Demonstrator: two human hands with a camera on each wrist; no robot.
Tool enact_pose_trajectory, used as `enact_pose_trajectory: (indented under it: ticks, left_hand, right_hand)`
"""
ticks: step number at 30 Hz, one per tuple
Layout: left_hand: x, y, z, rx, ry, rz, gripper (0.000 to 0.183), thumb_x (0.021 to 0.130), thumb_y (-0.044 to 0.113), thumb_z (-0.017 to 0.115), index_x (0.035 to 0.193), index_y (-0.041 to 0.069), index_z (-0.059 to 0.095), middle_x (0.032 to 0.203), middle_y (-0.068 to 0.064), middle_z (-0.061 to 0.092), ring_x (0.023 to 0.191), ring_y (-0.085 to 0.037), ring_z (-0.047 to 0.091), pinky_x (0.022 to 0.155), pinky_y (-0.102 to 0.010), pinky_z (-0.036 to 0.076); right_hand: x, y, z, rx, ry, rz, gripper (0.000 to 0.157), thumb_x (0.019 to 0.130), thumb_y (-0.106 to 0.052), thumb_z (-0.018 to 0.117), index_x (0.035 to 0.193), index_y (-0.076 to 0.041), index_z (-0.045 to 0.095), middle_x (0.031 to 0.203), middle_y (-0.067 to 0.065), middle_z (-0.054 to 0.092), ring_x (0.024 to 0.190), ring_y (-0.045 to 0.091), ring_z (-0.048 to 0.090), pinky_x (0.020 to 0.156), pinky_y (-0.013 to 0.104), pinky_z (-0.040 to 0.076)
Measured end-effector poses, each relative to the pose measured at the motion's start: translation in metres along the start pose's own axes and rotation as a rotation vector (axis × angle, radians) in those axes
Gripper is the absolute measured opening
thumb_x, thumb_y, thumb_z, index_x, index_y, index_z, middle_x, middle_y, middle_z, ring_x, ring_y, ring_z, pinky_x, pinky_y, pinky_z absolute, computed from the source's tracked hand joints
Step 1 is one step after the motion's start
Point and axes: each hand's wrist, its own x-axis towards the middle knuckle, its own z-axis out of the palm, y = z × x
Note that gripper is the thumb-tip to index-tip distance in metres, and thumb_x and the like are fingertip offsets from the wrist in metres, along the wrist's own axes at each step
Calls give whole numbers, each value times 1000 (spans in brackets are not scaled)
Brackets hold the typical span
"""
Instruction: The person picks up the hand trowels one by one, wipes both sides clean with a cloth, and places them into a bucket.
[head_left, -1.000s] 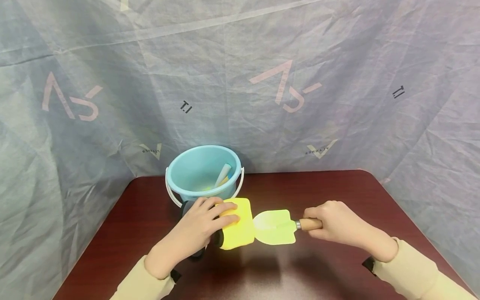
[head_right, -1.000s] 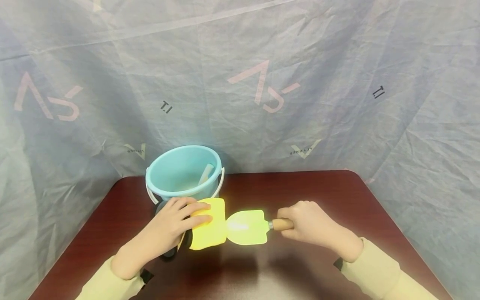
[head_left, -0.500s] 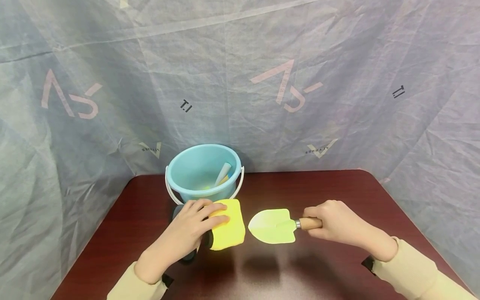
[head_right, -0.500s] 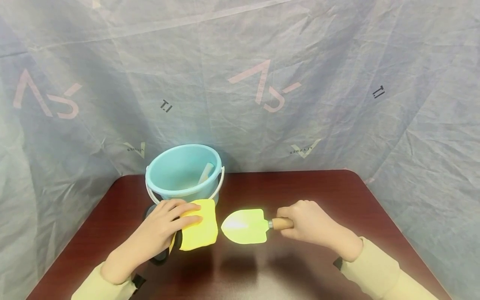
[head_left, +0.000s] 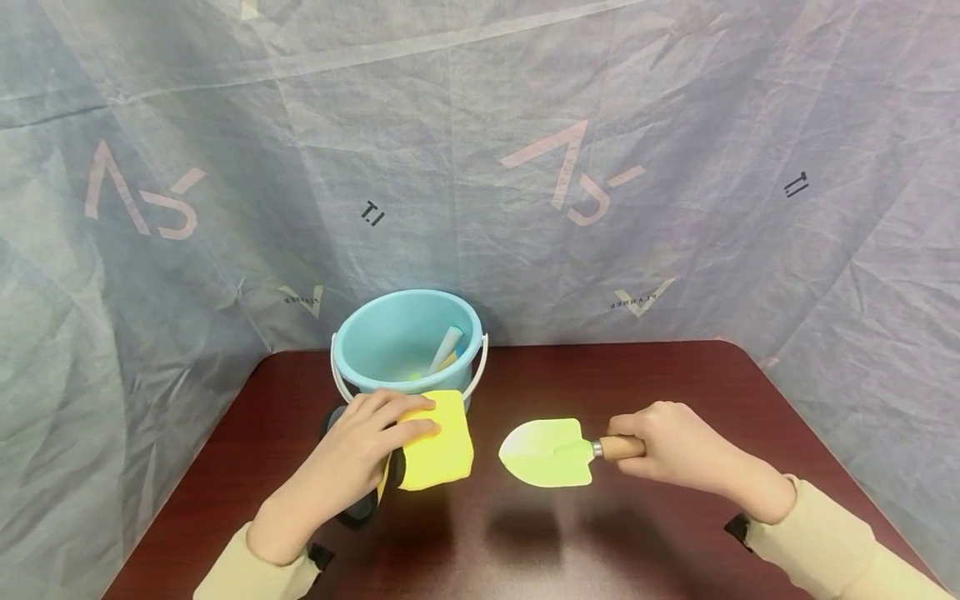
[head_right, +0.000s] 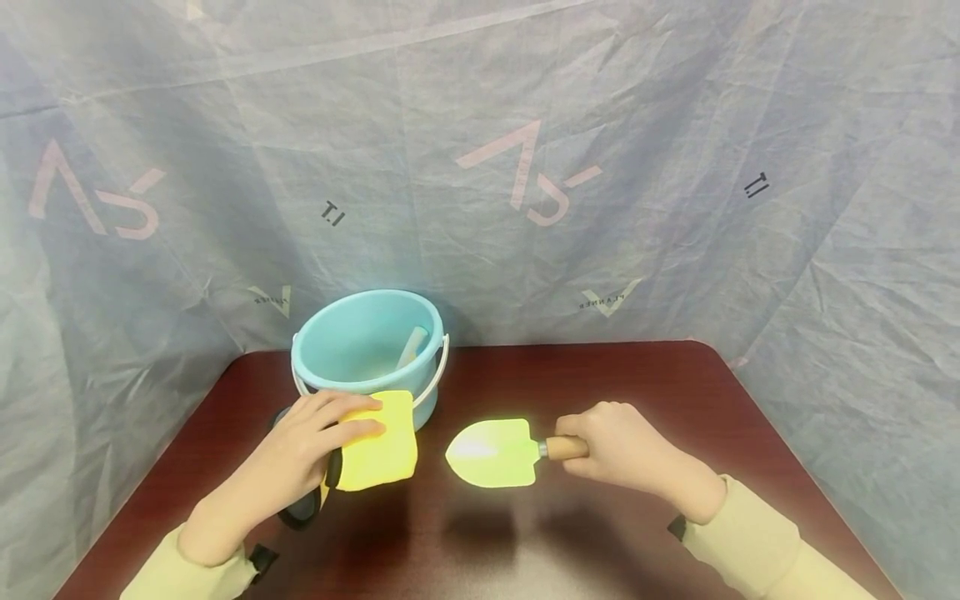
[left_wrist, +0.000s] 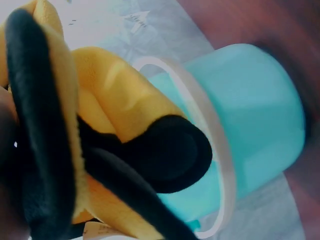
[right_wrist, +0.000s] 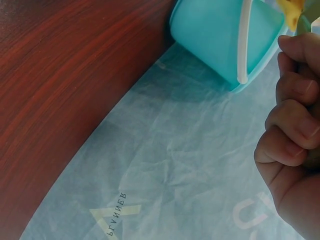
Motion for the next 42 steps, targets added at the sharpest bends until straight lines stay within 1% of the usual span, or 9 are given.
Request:
enact_pose_trajectory:
  ticks: [4,7,11,15,21,27,31,37,42]
  left_hand:
    - [9,0,-6,-4,16,9,48,91,2,25,110,21,64,122,1,58,104,-20,54,86,-38,41]
    - [18,1,-9,1,24,22,44,91,0,30,110,21,64,122,1,58,103,-20,54,83,-37,41]
    - [31,5,-14,-1,-7,33,47,83,-11,43,110,21,64,123,2,58,106,-19,53,78,-36,41]
    - [44,9,-17,-3,-47,48,53,74,-17,52,110,20,63,123,2,57,109,-20,52,79,-37,42]
    - [58,14,-14,17,-62,93,59,66,-19,56,111,20,62,123,2,57,109,-22,52,75,-36,43]
    - [69,18,-8,44,-96,132,65,59,-17,60,111,20,61,124,1,56,111,-21,51,78,-36,43]
    - [76,21,-3,85,-115,164,62,60,-14,63,111,21,60,124,4,55,110,-18,49,75,-33,40]
    - [85,26,6,121,-115,198,52,68,-10,65,109,21,61,121,5,57,108,-18,50,85,-37,42]
    - [89,33,14,162,-110,225,42,71,-1,69,106,22,63,118,5,59,104,-18,51,79,-34,42]
  right_hand:
    - [0,1,1,3,-10,2,28,57,-14,73,67,-29,51,58,-22,21,53,-5,19,46,15,19]
    - [1,2,2,7,-11,2,30,58,-13,72,67,-30,49,58,-22,20,53,-5,18,46,14,19]
    - [1,3,3,9,0,-1,31,58,-12,72,66,-30,48,59,-22,19,53,-5,17,47,13,18]
    - [3,3,4,4,1,-6,31,59,-13,72,65,-30,47,58,-21,18,53,-5,17,47,14,18]
    - [11,0,3,1,-17,-14,31,59,-14,71,64,-29,45,58,-21,17,53,-5,16,46,14,17]
    - [18,-3,3,4,-18,-35,31,59,-12,69,62,-28,43,59,-21,15,53,-4,16,46,14,17]
    - [21,-5,5,13,-35,-42,31,59,-11,68,62,-27,42,58,-20,14,53,-4,15,46,15,17]
    - [25,-7,8,19,-61,-29,31,59,-13,69,61,-28,42,58,-21,13,53,-4,16,45,15,19]
    - [28,-9,10,23,-78,-24,31,60,-15,71,62,-29,43,58,-21,14,51,-4,17,44,15,20]
